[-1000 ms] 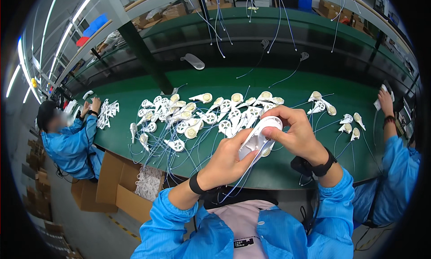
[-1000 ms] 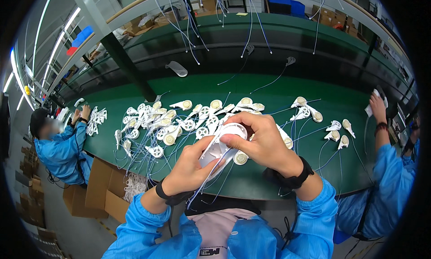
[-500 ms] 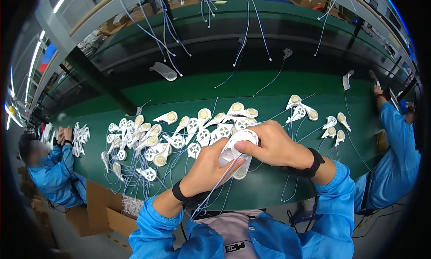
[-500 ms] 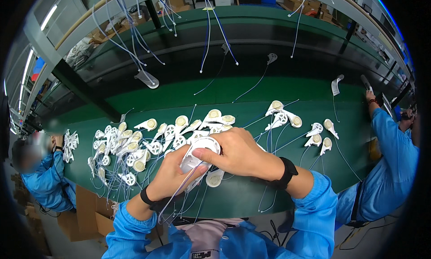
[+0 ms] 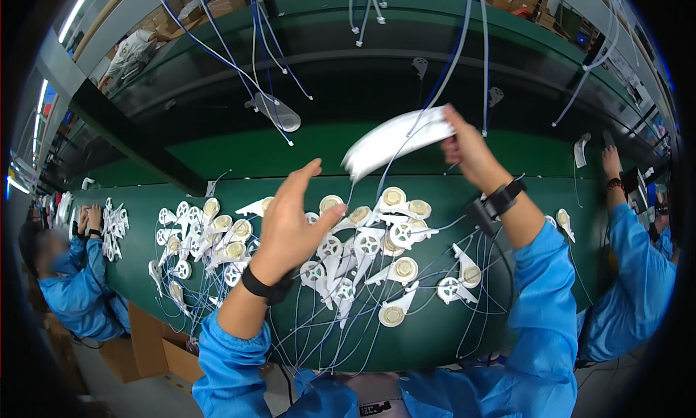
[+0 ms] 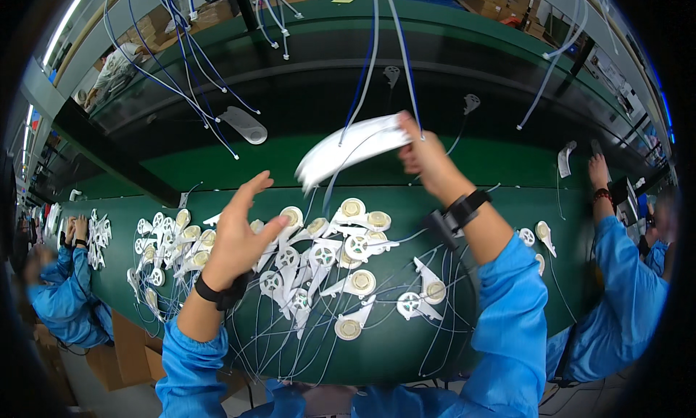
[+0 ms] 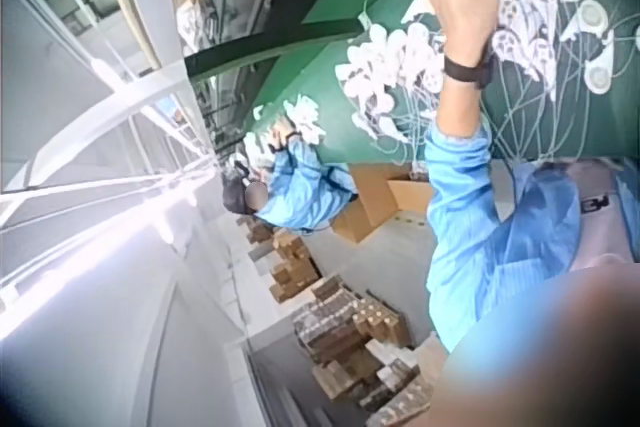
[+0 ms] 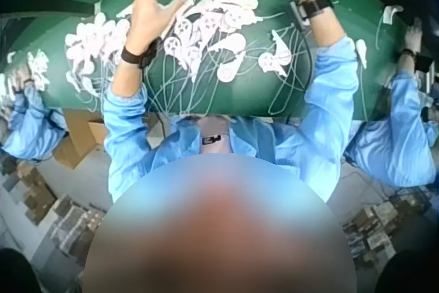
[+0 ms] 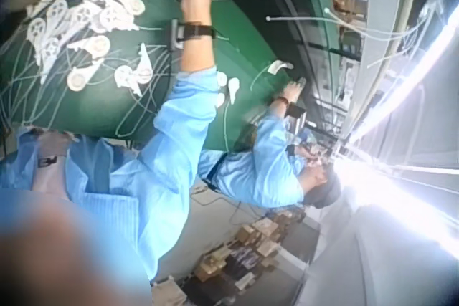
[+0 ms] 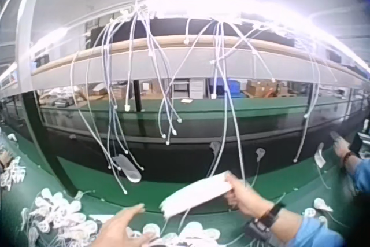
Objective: The worker is assembling small white plastic housing components and routing wires through them.
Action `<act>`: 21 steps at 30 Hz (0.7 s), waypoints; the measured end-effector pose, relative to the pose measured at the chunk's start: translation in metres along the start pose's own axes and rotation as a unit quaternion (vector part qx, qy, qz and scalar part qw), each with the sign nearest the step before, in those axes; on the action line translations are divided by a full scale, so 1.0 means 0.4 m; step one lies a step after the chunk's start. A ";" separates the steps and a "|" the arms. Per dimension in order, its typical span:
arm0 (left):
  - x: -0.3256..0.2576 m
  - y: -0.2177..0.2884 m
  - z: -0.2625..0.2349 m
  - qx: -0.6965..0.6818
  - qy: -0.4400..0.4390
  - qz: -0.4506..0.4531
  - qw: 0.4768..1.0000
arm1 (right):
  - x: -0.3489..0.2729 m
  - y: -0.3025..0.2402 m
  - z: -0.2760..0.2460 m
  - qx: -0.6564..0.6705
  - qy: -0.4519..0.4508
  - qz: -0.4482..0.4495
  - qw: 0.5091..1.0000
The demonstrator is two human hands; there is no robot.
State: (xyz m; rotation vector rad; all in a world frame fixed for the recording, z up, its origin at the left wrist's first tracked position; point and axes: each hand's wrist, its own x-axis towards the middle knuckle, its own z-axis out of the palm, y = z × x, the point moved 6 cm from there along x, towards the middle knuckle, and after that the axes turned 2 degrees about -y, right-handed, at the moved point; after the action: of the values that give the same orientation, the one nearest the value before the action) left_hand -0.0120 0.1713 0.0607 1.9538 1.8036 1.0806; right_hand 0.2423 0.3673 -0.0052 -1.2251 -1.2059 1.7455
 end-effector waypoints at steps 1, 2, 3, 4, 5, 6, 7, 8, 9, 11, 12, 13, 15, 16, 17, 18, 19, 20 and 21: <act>0.003 -0.041 -0.023 0.010 0.005 -0.008 1.000 | 0.044 -0.003 -0.027 0.032 0.019 -0.001 0.999; 0.011 -0.078 -0.034 0.004 -0.002 -0.035 0.999 | 0.077 -0.013 -0.086 0.026 0.052 -0.018 0.998; 0.018 -0.113 -0.033 -0.005 -0.014 -0.063 0.998 | 0.130 0.001 -0.174 -0.003 0.073 -0.006 0.997; 0.033 -0.136 -0.038 -0.006 -0.013 -0.063 0.998 | 0.133 -0.021 -0.203 -0.031 0.043 0.009 0.999; 0.044 -0.166 -0.044 0.017 -0.023 -0.094 0.995 | 0.144 -0.024 -0.211 -0.056 0.050 0.017 0.997; 0.057 -0.196 -0.048 0.039 -0.034 -0.123 0.991 | 0.156 -0.026 -0.217 -0.082 0.058 0.024 0.995; 0.071 -0.223 -0.057 0.040 -0.025 -0.138 0.989 | 0.176 -0.028 -0.215 -0.081 0.058 0.023 0.995; 0.090 -0.240 -0.065 0.074 -0.027 -0.120 0.990 | 0.189 -0.026 -0.179 -0.152 -0.010 0.034 0.988; 0.107 -0.264 -0.070 0.104 -0.044 -0.148 0.983 | 0.200 -0.023 -0.156 -0.222 -0.078 0.044 0.971; 0.150 -0.304 -0.054 0.139 -0.062 -0.159 0.975 | 0.228 -0.037 -0.230 -0.322 0.005 0.037 0.946; 0.170 -0.335 -0.048 0.162 -0.053 -0.108 0.979 | 0.251 -0.059 -0.277 -0.414 0.074 0.022 0.907; 0.189 -0.349 -0.047 0.180 -0.049 -0.073 0.980 | 0.298 -0.084 -0.375 -0.533 0.131 0.017 0.836; 0.218 -0.375 -0.037 0.207 -0.053 -0.051 0.976 | 0.288 -0.088 -0.457 -0.654 0.284 -0.056 0.698; 0.237 -0.377 -0.023 0.235 -0.070 -0.041 0.969 | 0.281 -0.064 -0.507 -0.625 0.342 -0.067 0.699; 0.263 -0.371 -0.004 0.258 -0.085 -0.025 0.962 | 0.269 -0.051 -0.567 -0.651 0.380 -0.027 0.657; 0.281 -0.372 0.006 0.290 -0.089 -0.006 0.953 | 0.268 -0.034 -0.586 -0.658 0.360 0.020 0.661; 0.296 -0.377 0.012 0.319 -0.085 0.015 0.944 | 0.265 -0.019 -0.601 -0.645 0.352 0.044 0.677; 0.308 -0.387 0.028 0.346 -0.083 0.035 0.934 | 0.255 -0.009 -0.598 -0.632 0.343 0.071 0.692; 0.323 -0.403 0.040 0.347 -0.084 0.031 0.934 | 0.285 -0.005 -0.574 -0.657 0.310 0.052 0.685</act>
State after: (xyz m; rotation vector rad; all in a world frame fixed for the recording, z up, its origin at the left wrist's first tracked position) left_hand -0.1274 0.3275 -0.0112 2.3880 2.2280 0.2619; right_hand 0.4220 0.5390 -0.0690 -2.3942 -1.9338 0.0808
